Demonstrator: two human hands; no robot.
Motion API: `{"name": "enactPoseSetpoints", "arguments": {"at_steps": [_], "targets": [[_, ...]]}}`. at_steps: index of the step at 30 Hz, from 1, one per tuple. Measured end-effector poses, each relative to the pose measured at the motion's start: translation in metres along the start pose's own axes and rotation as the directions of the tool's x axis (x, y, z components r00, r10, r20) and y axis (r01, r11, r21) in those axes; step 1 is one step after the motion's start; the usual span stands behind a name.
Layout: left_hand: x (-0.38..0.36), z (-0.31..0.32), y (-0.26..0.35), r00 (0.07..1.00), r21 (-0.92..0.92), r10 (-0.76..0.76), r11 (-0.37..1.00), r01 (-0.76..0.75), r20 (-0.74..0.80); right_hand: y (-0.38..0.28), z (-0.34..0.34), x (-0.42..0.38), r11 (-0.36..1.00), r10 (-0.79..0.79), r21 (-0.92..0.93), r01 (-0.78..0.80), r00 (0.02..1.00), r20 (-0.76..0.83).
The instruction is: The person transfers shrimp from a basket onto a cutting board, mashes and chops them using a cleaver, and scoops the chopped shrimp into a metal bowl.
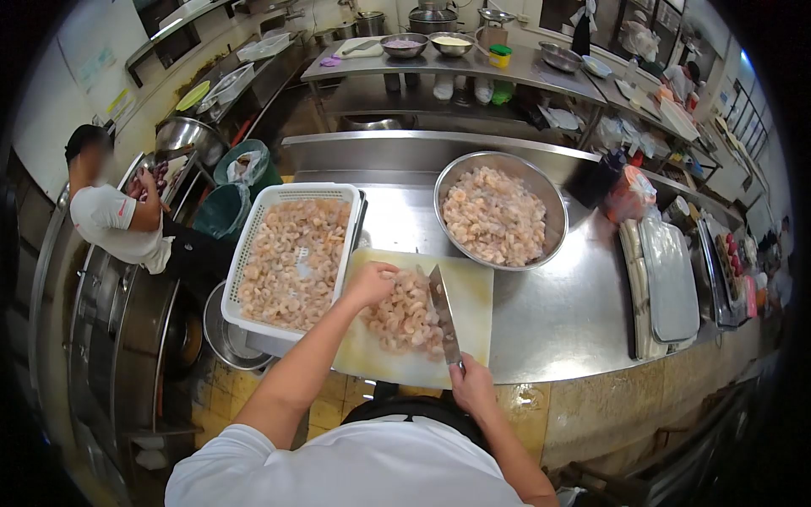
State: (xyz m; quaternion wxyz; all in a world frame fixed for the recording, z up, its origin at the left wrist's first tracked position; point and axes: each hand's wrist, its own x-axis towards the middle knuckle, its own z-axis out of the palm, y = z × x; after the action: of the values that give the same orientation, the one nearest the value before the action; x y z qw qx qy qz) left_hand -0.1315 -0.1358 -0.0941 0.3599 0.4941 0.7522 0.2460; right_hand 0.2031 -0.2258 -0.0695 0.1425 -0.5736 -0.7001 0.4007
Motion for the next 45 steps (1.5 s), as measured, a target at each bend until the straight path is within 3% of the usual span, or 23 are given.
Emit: {"name": "enactPoseSetpoints", "arguments": {"at_steps": [1,4,7,10,13,16,19,22,25,28,31,37,40,45], "targets": [[-0.003,0.001,-0.002,0.995,0.089,0.053,0.995,-0.045,-0.083,0.002,-0.001,-0.002,1.0,0.022,0.004,-0.022,1.0,0.0],[-0.022,0.026,-0.032,0.974,0.256,0.051,0.967,0.007,-0.221,0.007,-0.004,-0.009,0.999,-0.032,0.001,0.032,0.998,-0.051],[-0.048,0.073,-0.083,0.948,0.362,0.25,0.917,-0.167,-0.196,0.011,-0.001,-0.015,0.979,-0.169,-0.137,0.151,0.976,-0.136],[-0.094,0.06,-0.067,0.941,0.34,0.315,0.904,-0.258,-0.121,0.004,0.008,-0.011,0.992,-0.076,-0.106,0.073,0.997,-0.03],[-0.125,0.061,-0.067,0.957,0.381,0.165,0.922,-0.065,-0.238,-0.023,-0.003,-0.016,0.993,-0.01,-0.116,0.005,0.999,-0.043],[-0.127,0.071,-0.075,0.962,0.47,0.16,0.882,-0.038,-0.222,-0.008,0.009,-0.006,0.976,-0.04,-0.215,0.043,0.999,0.015],[-0.101,0.084,-0.083,0.94,0.333,0.29,0.917,-0.22,-0.178,-0.005,0.022,0.014,0.965,-0.057,-0.254,0.059,0.998,0.014],[-0.072,0.086,-0.074,0.843,0.26,0.422,0.901,-0.347,-0.334,-0.032,0.004,0.02,0.973,-0.039,-0.226,0.039,0.999,0.005],[-0.035,0.07,-0.059,0.844,0.284,0.408,0.904,-0.32,-0.349,-0.045,0.001,0.032,0.968,-0.092,-0.239,0.077,0.994,-0.053],[-0.008,0.062,-0.035,0.862,0.278,0.364,0.92,-0.275,-0.352,-0.009,0.029,0.057,0.961,-0.075,-0.267,0.071,0.997,-0.002],[0.001,0.065,-0.028,0.854,0.351,0.458,0.864,-0.361,-0.247,-0.006,0.022,0.048,0.969,-0.051,-0.242,0.05,0.999,0.003],[-0.02,0.078,-0.05,0.833,0.24,0.52,0.847,-0.474,-0.191,-0.036,-0.011,0.015,0.981,-0.01,-0.192,0.011,1.0,0.003],[-0.042,0.074,-0.046,0.827,0.172,0.526,0.85,-0.499,-0.199,-0.01,0.011,0.029,0.978,-0.044,-0.207,0.038,0.999,-0.02],[-0.016,0.084,-0.014,0.808,0.288,0.483,0.87,-0.399,-0.339,0.001,0.018,0.043,0.976,-0.052,-0.214,0.041,0.998,-0.044]]}}
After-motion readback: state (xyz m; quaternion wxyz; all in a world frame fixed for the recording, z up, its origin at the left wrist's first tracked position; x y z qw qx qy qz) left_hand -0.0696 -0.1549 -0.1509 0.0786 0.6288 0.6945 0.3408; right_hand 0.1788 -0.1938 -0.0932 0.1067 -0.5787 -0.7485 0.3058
